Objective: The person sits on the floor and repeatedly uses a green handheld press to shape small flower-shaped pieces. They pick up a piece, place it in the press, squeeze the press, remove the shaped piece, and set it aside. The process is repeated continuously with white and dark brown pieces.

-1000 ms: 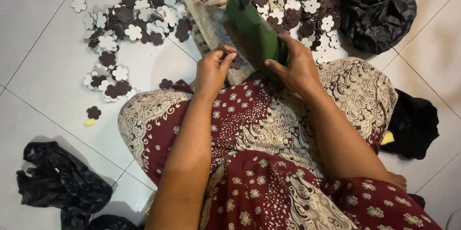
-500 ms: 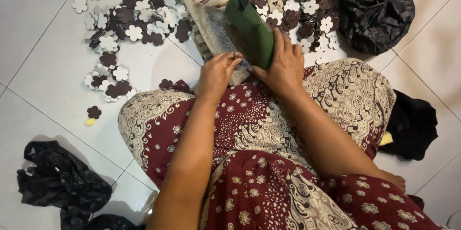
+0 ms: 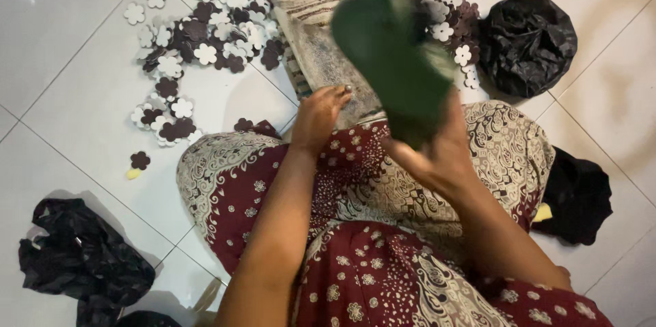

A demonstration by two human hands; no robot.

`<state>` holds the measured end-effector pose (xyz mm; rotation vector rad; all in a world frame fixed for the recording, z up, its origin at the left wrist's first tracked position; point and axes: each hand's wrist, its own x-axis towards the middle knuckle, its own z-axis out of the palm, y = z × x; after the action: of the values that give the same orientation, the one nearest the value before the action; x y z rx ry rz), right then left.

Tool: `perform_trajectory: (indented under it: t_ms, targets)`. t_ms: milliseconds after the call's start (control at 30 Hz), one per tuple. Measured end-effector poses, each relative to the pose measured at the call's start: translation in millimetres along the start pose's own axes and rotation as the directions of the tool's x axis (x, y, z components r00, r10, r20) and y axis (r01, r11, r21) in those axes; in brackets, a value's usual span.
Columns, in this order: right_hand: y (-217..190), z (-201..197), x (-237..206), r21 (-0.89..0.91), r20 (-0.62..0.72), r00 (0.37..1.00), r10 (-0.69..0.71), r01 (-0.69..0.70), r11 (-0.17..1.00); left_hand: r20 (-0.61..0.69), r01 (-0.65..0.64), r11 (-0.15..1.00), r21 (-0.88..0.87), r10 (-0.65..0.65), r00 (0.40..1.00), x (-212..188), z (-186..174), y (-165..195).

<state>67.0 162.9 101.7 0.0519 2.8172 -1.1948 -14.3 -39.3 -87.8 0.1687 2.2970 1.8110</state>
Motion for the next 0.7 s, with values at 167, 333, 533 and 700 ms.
perform_trajectory:
  t_ms: [167, 333, 533, 700]
  targets:
    - [14.4, -2.9, -11.9, -0.003, -0.147, 0.839, -0.524, 0.53, 0.848, -0.009, -0.094, 0.918, 0.385, 0.106, 0.994, -1.3, 3.9, -1.3]
    - [5.2, 19.2, 5.5, -0.369, 0.27, 0.934, 0.233, -0.124, 0.921, 0.004, -0.192, 0.891, 0.411, 0.209, 0.978, -0.1, -3.1, 6.1]
    - [-10.1, 16.9, 14.0, -0.326, 0.252, 0.947, 0.201, -0.112, 0.939, 0.021, -0.241, 0.874, 0.422, 0.256, 0.966, -7.5, -11.6, 19.7]
    - [2.0, 20.7, 12.0, -0.169, 0.221, 0.968, 0.119, -0.082, 0.982, 0.001, -0.172, 0.908, 0.383, 0.186, 0.983, -10.6, -19.7, 36.7]
